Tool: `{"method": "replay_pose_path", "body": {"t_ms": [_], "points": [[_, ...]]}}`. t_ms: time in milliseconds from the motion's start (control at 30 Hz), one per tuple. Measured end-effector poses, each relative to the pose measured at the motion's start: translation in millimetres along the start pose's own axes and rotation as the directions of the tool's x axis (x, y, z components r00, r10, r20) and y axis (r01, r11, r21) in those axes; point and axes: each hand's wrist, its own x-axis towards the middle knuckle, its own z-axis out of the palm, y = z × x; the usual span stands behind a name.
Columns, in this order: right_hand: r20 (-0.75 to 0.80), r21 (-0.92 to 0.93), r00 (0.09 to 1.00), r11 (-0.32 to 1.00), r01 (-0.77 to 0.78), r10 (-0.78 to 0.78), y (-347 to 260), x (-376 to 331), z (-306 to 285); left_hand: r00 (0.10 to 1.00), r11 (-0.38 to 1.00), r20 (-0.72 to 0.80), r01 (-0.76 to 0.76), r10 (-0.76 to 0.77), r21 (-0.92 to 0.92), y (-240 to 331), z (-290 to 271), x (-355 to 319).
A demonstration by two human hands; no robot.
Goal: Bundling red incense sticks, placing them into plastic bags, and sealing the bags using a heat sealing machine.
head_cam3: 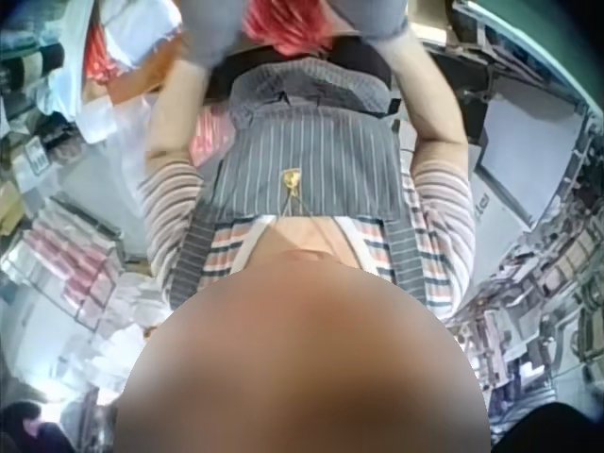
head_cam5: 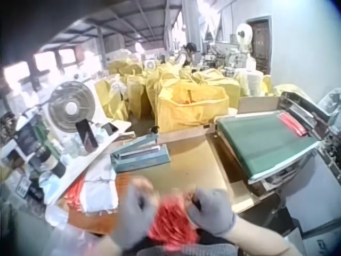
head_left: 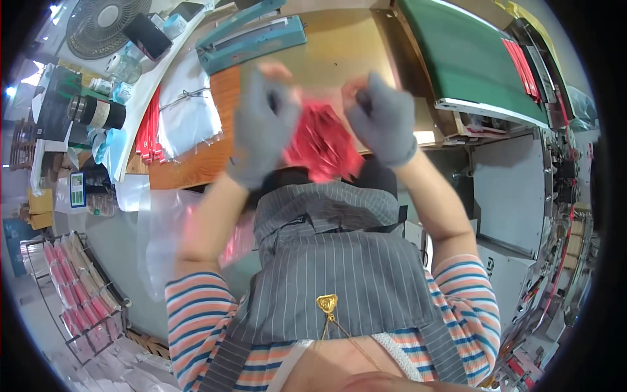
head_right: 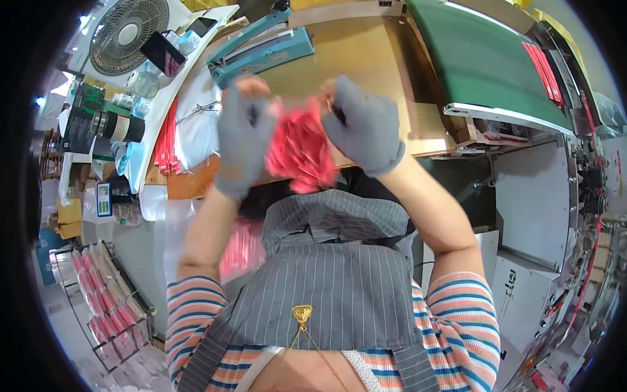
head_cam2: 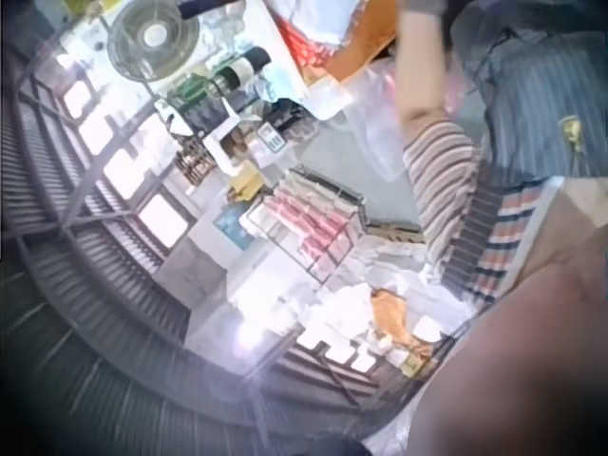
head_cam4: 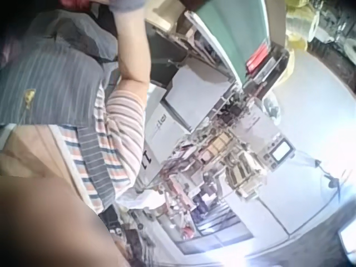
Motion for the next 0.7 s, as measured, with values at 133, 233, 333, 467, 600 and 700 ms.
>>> {"method": "replay_pose_path", "body": {"t_ms": [133, 233, 333, 467, 600, 700], "points": [[0.151, -0.217, 0.987, 0.971, 0.095, -0.063, 55, 80, -10, 0.953, 0.839, 0.017, -0.273, 0.301, 0.471, -36, -33, 86], [0.416, -0.281, 0.894, 0.958, -0.048, 0.167, 52, 121, -33, 0.81, 0.875, 0.517, -0.011, -0.275, 0.483, -39, -45, 104], [0.292, -0.21, 0.942, 0.972, -0.107, 0.167, 77, 124, -21, 0.975, 0.936, 0.106, -0.22, 0.198, 0.275, -40, -29, 107], [0.48, -0.069, 0.758, 0.88, -0.47, 0.442, 80, 130, -30, 0.865, 0.939, 0.425, 0.137, -0.268, 0.315, -25, -31, 123], [0.565, 0.05, 0.685, 0.809, -0.585, 0.461, 80, 128, -38, 0.931, 0.994, 0.359, 0.027, -0.064, 0.107, -33, -36, 113], [0.647, -0.005, 0.559, 0.736, -0.677, 0.519, 84, 140, -58, 0.927, 0.998, 0.37, 0.047, -0.061, 0.047, -23, -34, 113]]}}
